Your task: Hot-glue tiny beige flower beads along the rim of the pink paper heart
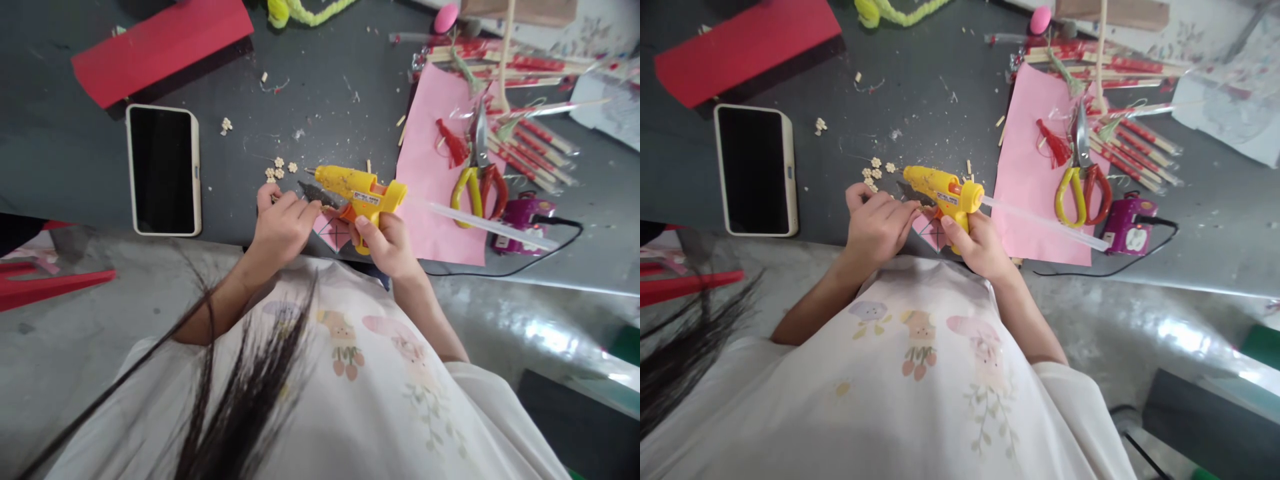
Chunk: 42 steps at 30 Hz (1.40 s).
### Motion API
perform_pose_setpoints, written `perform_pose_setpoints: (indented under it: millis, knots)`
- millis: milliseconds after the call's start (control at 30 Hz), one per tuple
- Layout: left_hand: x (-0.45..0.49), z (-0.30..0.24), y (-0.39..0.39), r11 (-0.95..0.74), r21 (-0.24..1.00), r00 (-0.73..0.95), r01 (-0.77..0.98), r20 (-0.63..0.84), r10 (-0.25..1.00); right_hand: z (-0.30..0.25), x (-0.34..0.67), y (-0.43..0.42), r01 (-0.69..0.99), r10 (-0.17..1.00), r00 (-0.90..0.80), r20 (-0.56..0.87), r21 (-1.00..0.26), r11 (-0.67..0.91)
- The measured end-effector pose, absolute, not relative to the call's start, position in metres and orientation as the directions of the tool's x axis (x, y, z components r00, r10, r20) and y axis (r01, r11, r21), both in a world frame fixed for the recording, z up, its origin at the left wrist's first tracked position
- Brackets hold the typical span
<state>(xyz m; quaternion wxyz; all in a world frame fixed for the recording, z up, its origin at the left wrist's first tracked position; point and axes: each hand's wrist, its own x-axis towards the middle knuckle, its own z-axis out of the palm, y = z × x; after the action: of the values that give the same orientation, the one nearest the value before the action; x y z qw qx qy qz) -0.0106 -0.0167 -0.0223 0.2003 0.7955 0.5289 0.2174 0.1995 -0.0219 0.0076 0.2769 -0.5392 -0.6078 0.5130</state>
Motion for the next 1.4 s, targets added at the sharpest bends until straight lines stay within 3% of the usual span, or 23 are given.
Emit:
perform_pose_setpoints:
  millis: [533,900,1000,1100,1200,1400]
  knots:
    - [-0.014,-0.024,-0.02,-0.433,0.385,0.34,0.815,0.287,0.895,0.008,0.2,-0.021,0.373,0.94,-0.278,-0.2,-0.924,-0.086]
    - [-0.013,-0.022,-0.019,-0.403,0.429,0.341,0.809,0.216,0.915,0.006,0.2,-0.023,0.37,0.939,-0.286,-0.191,-0.926,-0.076]
    - [-0.012,-0.024,-0.02,-0.455,0.369,0.357,0.811,0.306,0.883,0.006,0.197,-0.023,0.293,0.948,-0.254,-0.189,-0.95,-0.111]
    - [-0.012,-0.026,-0.02,-0.5,0.28,0.377,0.82,0.393,0.839,0.008,0.195,-0.022,0.105,0.966,-0.206,-0.159,-0.985,-0.14]
    - [-0.012,-0.028,-0.021,-0.502,0.284,0.369,0.817,0.411,0.834,0.008,0.199,-0.022,-0.009,0.975,-0.168,-0.149,-0.988,-0.152]
    - [-0.014,-0.027,-0.024,-0.463,0.356,0.344,0.812,0.349,0.872,0.002,0.213,-0.027,0.1,0.974,-0.151,-0.171,-0.983,-0.157]
